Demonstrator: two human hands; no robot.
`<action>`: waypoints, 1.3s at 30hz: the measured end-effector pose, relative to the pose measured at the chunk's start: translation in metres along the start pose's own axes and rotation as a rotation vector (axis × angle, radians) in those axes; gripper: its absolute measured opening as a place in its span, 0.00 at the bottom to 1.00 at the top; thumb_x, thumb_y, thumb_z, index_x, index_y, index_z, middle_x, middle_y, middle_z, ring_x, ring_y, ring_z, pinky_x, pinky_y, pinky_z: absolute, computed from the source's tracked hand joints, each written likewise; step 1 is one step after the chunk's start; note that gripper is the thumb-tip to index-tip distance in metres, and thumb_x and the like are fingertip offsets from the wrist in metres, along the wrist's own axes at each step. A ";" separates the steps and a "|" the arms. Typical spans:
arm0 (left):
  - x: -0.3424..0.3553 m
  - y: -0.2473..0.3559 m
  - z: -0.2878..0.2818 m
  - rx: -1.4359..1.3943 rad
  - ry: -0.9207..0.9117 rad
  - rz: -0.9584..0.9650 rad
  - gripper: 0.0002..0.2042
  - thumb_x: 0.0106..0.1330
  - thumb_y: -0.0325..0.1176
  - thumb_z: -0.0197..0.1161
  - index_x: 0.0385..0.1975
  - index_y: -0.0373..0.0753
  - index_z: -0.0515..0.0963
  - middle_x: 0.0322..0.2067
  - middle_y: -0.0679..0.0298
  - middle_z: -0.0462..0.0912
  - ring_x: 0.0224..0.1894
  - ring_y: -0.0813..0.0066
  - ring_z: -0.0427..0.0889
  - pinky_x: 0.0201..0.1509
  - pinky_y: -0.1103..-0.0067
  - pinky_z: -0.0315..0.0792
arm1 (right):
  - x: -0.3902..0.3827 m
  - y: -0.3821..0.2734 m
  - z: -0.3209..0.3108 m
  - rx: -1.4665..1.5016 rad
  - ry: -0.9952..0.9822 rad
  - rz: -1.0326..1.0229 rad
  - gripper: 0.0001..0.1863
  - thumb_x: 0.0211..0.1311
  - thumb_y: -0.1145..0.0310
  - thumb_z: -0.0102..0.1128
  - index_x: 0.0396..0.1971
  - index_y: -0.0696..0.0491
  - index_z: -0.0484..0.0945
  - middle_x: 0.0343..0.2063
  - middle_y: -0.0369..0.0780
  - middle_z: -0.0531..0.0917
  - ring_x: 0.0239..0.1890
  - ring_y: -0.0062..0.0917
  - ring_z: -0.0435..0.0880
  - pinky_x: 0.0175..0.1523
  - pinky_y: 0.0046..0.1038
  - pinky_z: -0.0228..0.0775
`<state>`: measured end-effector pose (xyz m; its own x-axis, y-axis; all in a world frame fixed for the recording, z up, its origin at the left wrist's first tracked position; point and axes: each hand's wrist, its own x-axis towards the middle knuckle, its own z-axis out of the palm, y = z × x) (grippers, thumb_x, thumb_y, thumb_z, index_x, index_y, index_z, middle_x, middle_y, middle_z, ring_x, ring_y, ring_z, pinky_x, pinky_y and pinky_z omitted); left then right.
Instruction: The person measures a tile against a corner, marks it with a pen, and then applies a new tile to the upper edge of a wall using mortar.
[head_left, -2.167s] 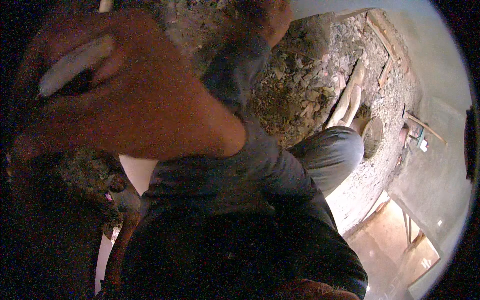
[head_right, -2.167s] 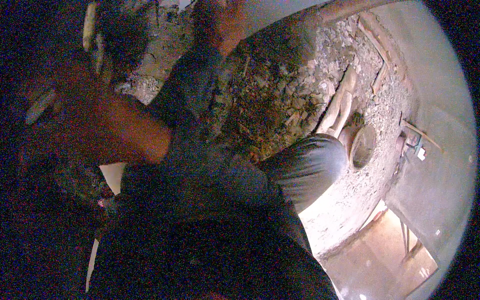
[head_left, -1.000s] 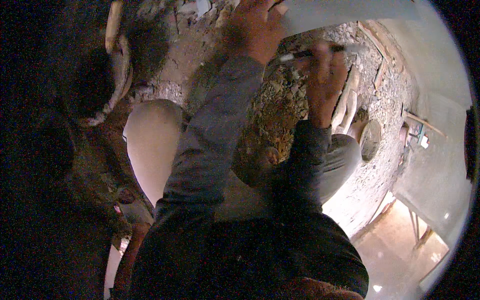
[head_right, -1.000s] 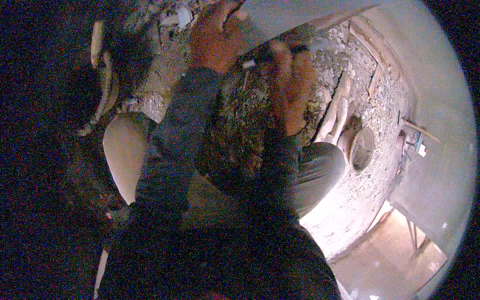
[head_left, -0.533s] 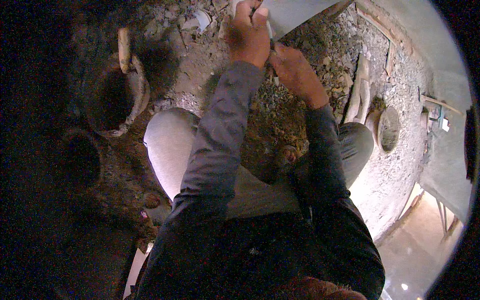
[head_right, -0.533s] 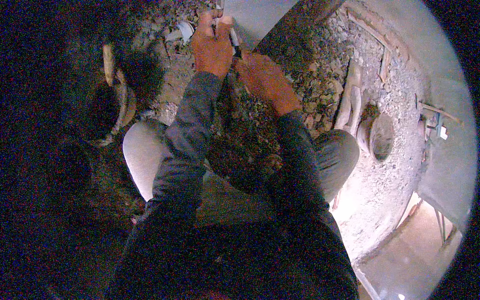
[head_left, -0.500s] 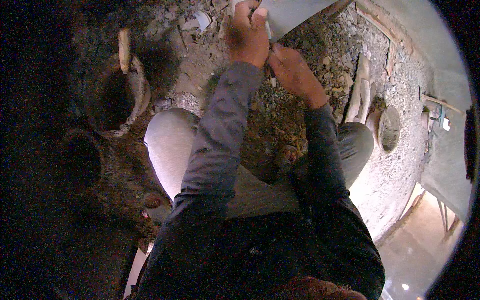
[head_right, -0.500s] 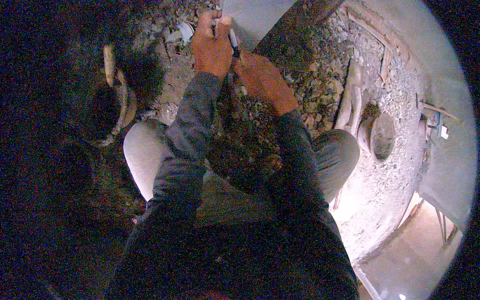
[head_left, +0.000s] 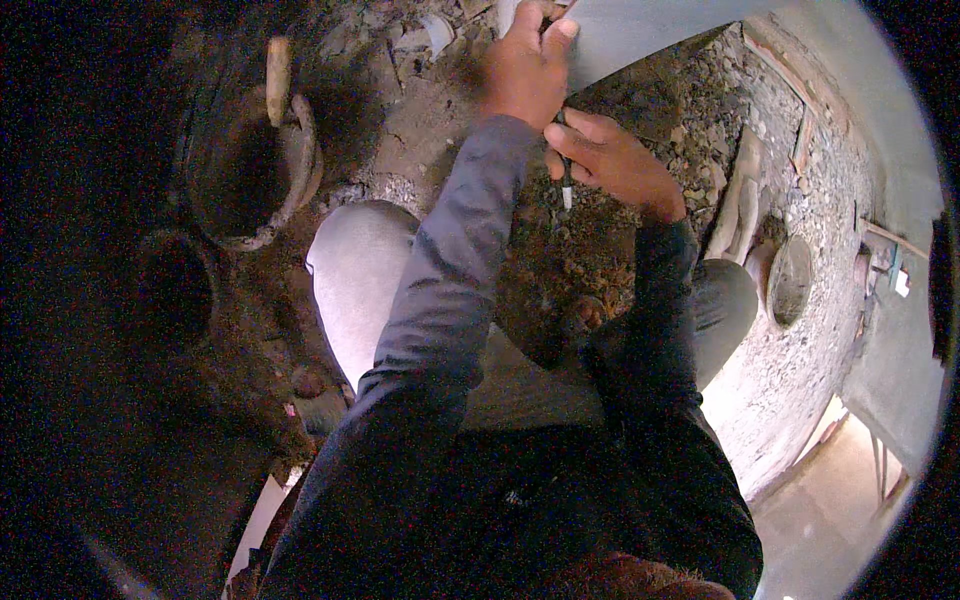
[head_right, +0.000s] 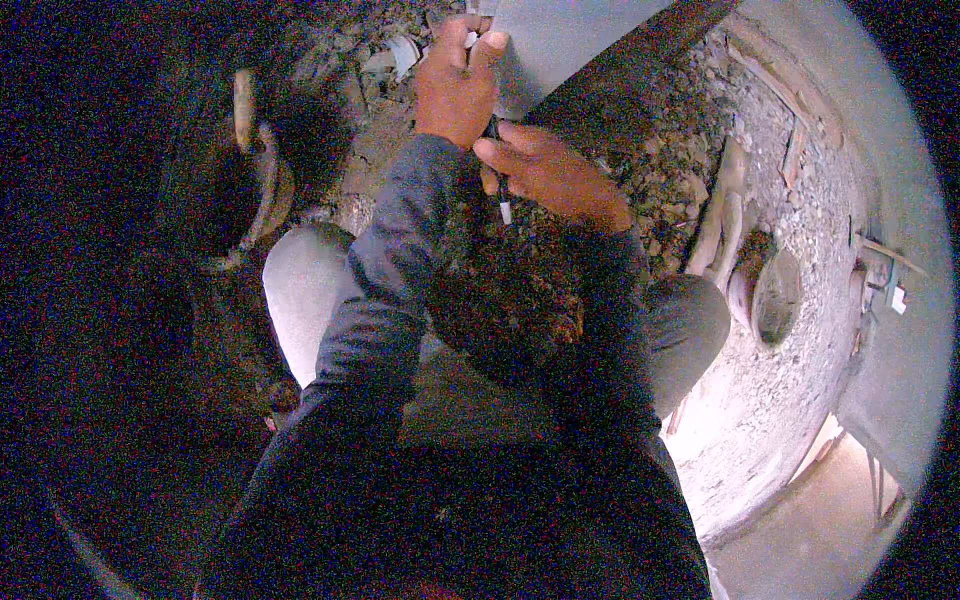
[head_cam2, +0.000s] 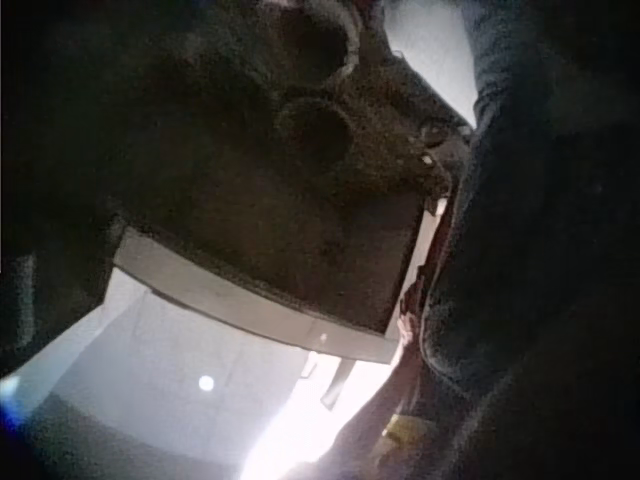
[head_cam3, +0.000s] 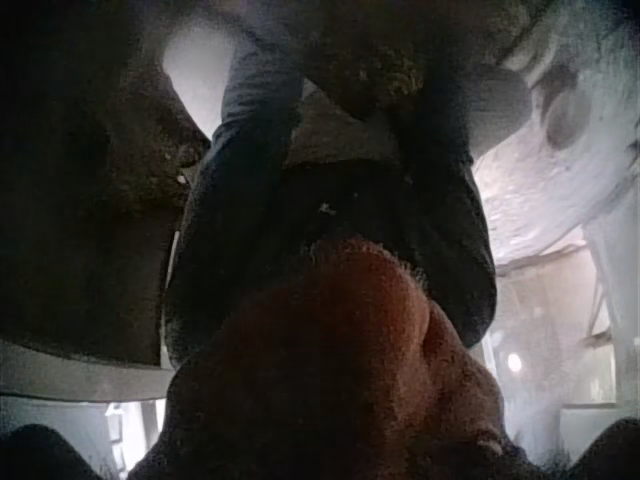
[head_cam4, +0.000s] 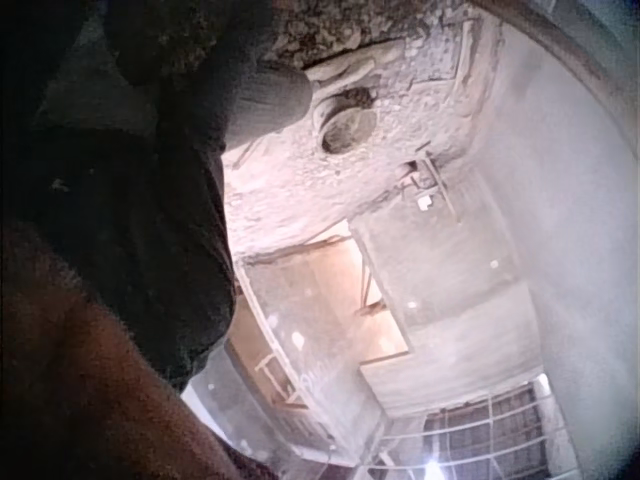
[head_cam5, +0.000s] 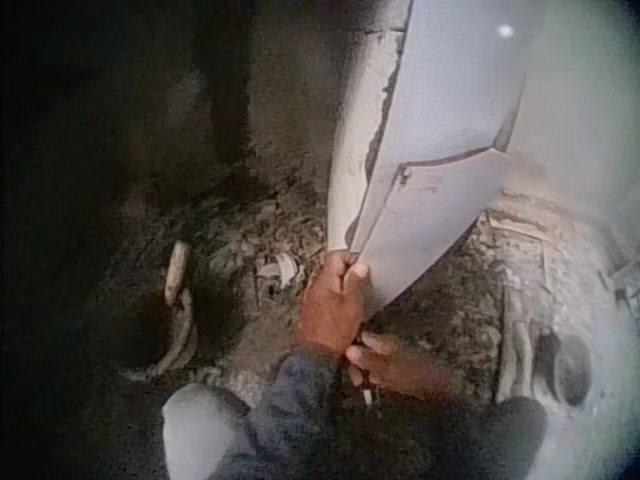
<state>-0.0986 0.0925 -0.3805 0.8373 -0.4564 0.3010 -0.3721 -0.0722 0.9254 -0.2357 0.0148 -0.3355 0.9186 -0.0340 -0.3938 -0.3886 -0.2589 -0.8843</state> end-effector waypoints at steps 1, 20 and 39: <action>0.000 0.002 -0.002 0.000 -0.010 -0.011 0.15 0.75 0.43 0.59 0.50 0.38 0.77 0.36 0.52 0.85 0.36 0.58 0.85 0.43 0.65 0.77 | 0.000 0.000 0.000 -0.004 -0.013 0.010 0.19 0.79 0.50 0.48 0.37 0.51 0.77 0.26 0.29 0.78 0.25 0.14 0.66 0.29 0.20 0.59; 0.000 0.002 0.000 0.034 0.067 0.008 0.15 0.74 0.42 0.58 0.52 0.39 0.78 0.41 0.45 0.85 0.44 0.43 0.84 0.49 0.62 0.76 | 0.009 0.014 0.025 -0.358 0.436 -0.193 0.18 0.72 0.55 0.54 0.35 0.57 0.77 0.27 0.49 0.81 0.31 0.44 0.82 0.39 0.39 0.72; 0.002 0.001 0.001 0.096 0.112 0.068 0.16 0.74 0.43 0.59 0.50 0.38 0.79 0.39 0.45 0.85 0.43 0.45 0.86 0.46 0.62 0.77 | 0.005 0.021 0.038 -0.481 0.626 -0.243 0.15 0.66 0.60 0.63 0.33 0.58 0.76 0.25 0.47 0.76 0.30 0.32 0.77 0.37 0.37 0.69</action>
<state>-0.0977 0.0904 -0.3795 0.8461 -0.3619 0.3912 -0.4616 -0.1309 0.8774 -0.2419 0.0458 -0.3658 0.8984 -0.4184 0.1333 -0.2313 -0.7089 -0.6663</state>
